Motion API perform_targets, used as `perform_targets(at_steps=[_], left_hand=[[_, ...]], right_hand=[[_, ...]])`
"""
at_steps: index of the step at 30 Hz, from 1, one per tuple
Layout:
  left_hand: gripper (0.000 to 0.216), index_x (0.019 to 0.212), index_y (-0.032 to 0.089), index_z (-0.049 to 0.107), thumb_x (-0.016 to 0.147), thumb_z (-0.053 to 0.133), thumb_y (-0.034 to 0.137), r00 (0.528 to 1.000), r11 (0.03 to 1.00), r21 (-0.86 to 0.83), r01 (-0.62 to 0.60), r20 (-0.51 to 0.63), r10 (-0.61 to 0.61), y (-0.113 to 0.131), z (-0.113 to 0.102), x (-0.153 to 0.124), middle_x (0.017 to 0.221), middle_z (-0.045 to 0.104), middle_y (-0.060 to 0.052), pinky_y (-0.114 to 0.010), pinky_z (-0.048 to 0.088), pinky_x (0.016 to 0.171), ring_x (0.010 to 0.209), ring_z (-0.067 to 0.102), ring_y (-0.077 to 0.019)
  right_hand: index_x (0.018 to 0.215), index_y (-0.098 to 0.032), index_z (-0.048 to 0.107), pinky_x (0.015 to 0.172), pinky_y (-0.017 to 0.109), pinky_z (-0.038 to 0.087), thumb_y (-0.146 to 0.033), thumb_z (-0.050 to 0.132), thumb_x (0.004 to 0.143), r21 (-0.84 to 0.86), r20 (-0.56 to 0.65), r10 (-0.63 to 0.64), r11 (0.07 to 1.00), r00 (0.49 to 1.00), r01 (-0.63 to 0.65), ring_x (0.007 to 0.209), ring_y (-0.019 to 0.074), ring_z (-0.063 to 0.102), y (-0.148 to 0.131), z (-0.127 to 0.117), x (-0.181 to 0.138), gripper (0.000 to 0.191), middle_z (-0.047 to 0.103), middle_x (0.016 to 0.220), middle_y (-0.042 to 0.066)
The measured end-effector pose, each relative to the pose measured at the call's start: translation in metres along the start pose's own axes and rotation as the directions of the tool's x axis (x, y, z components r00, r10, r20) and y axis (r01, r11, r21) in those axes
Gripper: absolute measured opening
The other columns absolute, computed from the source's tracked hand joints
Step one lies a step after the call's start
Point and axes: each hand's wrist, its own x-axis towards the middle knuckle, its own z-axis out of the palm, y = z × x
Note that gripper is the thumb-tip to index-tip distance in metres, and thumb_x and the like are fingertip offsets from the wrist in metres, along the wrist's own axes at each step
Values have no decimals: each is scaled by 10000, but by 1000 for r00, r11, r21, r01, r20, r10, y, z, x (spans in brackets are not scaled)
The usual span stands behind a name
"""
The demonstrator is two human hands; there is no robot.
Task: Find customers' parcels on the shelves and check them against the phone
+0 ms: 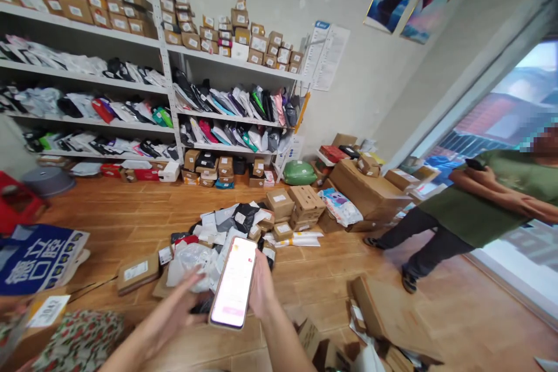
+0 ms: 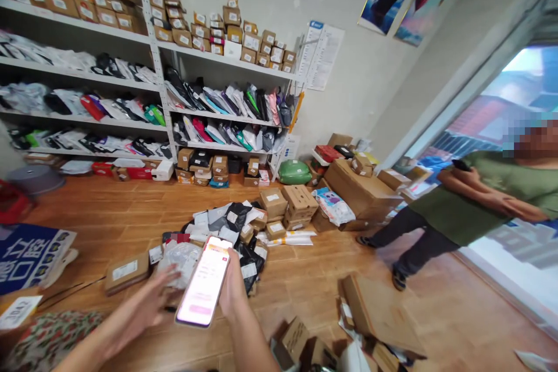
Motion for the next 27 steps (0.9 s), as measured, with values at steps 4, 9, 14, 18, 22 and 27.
perform_targets(at_steps=[4,9,14,18,22,27], left_hand=[[1040,1425,361,-9,638,654,211,943,992,113,51,321,-86,-24,64,7,1414,364,-106,-474,562,647,1114,514,-373],[1063,1417,391,-34,625,623,124,928,984,171,51,357,-110,-33,93,8,1400,382,-75,-426,557,724,1078,550,-315],[1029,1417,370,-90,662,556,102,920,963,266,39,367,-139,-43,118,7,1405,379,-65,-376,546,721,1099,525,-289],[990,1429,319,-88,657,497,116,910,962,269,45,386,-151,-50,133,4,1358,438,-72,-377,556,699,1033,549,-276],[952,1433,329,-64,673,468,112,914,960,276,40,378,-147,-55,139,3,1370,421,-62,-376,565,682,1019,539,-267],[960,1435,345,-11,648,492,120,915,967,251,40,379,-136,-62,139,6,1383,393,-65,-390,573,652,1005,543,-276]], right_hand=[[892,-179,631,754,323,459,-609,493,742,-133,4,-131,982,991,131,763,211,610,-9,-20,-13,476,697,794,26],[1042,-220,587,897,279,378,-475,601,760,-340,32,-335,882,942,325,989,191,552,-27,-57,-41,380,666,1005,1],[1122,-217,540,845,321,431,-244,603,683,-400,75,-302,864,950,306,962,213,581,-34,-83,-70,444,671,1028,5],[1138,-217,501,830,334,441,-210,578,627,-405,67,-289,867,955,291,987,221,579,-29,-98,-82,517,655,1107,18],[1169,-228,452,840,367,434,-223,577,635,-412,71,-300,860,951,302,1017,243,563,-25,-106,-87,549,634,1127,34],[1193,-222,416,880,394,420,-241,635,635,-432,132,-333,829,934,356,1025,250,552,-26,-109,-90,599,600,1148,63]])
